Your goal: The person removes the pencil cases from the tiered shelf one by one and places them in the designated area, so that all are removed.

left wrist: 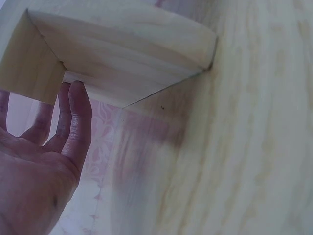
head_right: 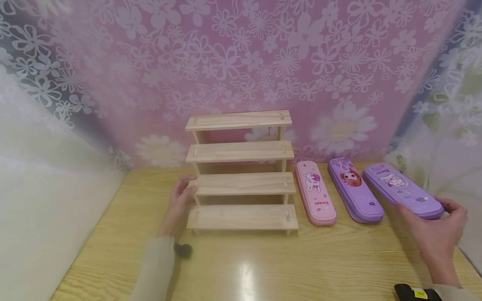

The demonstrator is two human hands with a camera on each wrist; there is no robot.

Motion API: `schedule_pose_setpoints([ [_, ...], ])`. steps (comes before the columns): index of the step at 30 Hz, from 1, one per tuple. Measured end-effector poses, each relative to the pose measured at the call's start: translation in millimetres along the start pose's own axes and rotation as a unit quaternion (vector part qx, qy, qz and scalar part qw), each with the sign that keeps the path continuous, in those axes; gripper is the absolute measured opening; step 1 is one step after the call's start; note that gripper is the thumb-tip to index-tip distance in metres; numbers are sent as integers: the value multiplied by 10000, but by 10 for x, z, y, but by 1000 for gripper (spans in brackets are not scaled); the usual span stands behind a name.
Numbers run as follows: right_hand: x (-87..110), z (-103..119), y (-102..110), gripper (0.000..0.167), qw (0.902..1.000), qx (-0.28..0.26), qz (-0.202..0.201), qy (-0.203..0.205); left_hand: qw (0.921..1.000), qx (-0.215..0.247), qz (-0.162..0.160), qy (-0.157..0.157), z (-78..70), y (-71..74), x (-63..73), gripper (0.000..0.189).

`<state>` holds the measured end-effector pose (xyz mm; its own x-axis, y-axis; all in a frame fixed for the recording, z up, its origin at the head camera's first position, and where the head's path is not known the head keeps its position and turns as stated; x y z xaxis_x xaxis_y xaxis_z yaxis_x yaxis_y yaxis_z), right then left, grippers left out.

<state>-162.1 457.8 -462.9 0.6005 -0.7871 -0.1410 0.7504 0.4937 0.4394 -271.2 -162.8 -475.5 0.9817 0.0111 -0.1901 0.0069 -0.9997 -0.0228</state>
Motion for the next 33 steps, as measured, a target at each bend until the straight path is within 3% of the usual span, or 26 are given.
schedule_pose_setpoints([
  [5, -38, -37, 36, 77, 9983, 309, 257, -415, 10000, 4, -21, 22, 12, 1, -20, 33],
  [10, -103, -65, 15, 62, 9942, -740, 596, -513, 10000, 29, -4, -4, 7, -6, -30, 33],
  [13, -135, -113, 3, 65, 9890, -1042, 983, -377, 10000, 8, -23, -15, 7, -4, -28, 32],
  [15, -154, -151, 10, 71, 9893, -697, 1264, -218, 10000, -17, -31, -15, 6, -4, -25, 32],
  [18, -195, -187, 20, 83, 9881, 270, 1496, 245, 10000, -50, -31, -6, 1, -8, -20, 33],
  [22, -267, -198, 13, 89, 9741, 1305, 1599, 922, 10000, -59, -33, 9, 4, -10, -19, 33],
  [25, -304, -220, -6, 89, 9608, 1794, 1723, 1223, 10000, -65, -54, 27, 12, -7, -17, 34],
  [29, -332, -258, -20, 94, 9475, 2272, 1877, 1243, 10000, -66, -58, 41, 11, -7, -7, 34],
  [33, -341, -264, -24, 96, 9423, 2479, 1921, 1173, 10000, -58, -30, 39, 5, -10, 3, 34],
])
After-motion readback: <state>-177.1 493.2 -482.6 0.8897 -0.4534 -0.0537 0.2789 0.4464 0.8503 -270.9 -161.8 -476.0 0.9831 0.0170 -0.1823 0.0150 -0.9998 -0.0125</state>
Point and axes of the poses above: each hand's wrist, its own x-axis away from the middle knuckle, its own y-axis out of the back of the hand, z = x × y, the point moved 3 cm from there along -x, towards the middle knuckle, and after that the axes turned 1 degree about -y, right-handed, at the moved point
